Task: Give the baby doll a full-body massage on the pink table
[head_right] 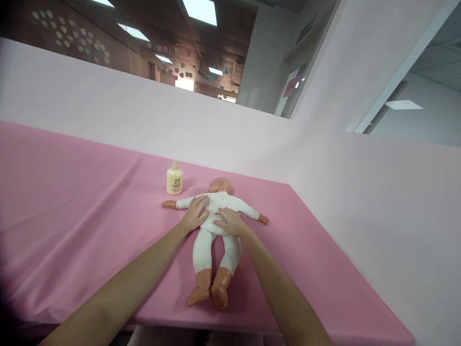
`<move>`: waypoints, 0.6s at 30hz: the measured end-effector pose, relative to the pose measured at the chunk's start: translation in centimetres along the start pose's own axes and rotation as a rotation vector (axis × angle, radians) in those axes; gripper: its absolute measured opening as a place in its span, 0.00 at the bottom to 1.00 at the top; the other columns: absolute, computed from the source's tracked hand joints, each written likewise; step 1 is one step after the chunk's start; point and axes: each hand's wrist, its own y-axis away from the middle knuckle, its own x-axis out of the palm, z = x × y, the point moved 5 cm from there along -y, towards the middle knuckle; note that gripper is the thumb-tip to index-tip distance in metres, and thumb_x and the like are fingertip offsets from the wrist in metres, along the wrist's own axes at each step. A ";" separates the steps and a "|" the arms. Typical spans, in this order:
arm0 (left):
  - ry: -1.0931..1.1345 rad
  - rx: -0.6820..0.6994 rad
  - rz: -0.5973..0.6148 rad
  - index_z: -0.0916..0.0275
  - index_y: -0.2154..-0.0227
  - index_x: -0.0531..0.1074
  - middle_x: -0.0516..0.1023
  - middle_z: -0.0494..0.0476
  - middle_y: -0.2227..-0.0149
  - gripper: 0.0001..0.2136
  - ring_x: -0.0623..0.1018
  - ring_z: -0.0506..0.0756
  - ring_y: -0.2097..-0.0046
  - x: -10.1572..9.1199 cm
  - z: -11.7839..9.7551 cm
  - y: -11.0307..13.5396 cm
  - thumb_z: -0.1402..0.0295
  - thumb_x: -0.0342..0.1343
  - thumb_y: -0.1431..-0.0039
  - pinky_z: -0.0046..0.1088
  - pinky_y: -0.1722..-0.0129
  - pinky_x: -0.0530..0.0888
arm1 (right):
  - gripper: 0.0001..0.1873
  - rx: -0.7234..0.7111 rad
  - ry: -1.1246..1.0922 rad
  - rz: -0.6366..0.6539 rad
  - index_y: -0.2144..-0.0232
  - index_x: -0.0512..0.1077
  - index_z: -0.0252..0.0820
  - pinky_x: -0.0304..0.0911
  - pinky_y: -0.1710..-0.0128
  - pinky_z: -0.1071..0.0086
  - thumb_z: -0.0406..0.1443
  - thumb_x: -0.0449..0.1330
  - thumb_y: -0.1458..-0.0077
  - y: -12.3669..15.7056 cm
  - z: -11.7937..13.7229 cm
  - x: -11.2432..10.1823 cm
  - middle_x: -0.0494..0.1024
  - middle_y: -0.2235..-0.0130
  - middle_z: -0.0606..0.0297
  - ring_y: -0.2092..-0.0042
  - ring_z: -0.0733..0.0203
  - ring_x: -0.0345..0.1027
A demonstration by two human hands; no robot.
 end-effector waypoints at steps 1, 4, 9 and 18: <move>0.000 -0.007 -0.024 0.59 0.40 0.68 0.70 0.65 0.36 0.21 0.67 0.63 0.33 -0.2 0.0 -0.1 0.64 0.47 0.33 0.52 0.30 0.59 | 0.19 -0.026 0.056 0.030 0.59 0.82 0.45 0.49 0.31 0.51 0.47 0.70 0.51 -0.2 0.5 -0.2 0.82 0.49 0.59 0.40 0.42 0.67; -0.016 -0.059 -0.094 0.62 0.38 0.66 0.69 0.67 0.36 0.22 0.66 0.64 0.32 -0.7 0.4 -0.3 0.65 0.47 0.33 0.52 0.30 0.59 | 0.17 -0.078 0.277 0.155 0.71 0.79 0.48 0.65 0.43 0.52 0.53 0.64 0.45 -1.3 1.8 -0.6 0.82 0.64 0.63 0.58 0.50 0.74; -0.028 -0.135 -0.157 0.66 0.35 0.60 0.65 0.72 0.33 0.24 0.60 0.67 0.29 -0.9 1.3 -0.4 0.66 0.46 0.33 0.58 0.29 0.54 | 0.16 -0.112 0.323 0.116 0.68 0.79 0.47 0.66 0.42 0.54 0.51 0.64 0.43 -4.7 3.3 -0.8 0.82 0.64 0.66 0.58 0.53 0.74; -0.046 -0.132 -0.201 0.67 0.34 0.58 0.65 0.73 0.33 0.25 0.59 0.68 0.28 -0.5 1.8 -0.5 0.67 0.44 0.32 0.61 0.30 0.55 | 0.38 -0.347 0.839 0.121 0.28 0.52 0.40 0.45 0.28 0.44 0.37 0.54 0.37 -12.3 9.4 6.5 0.48 0.25 0.55 0.25 0.45 0.41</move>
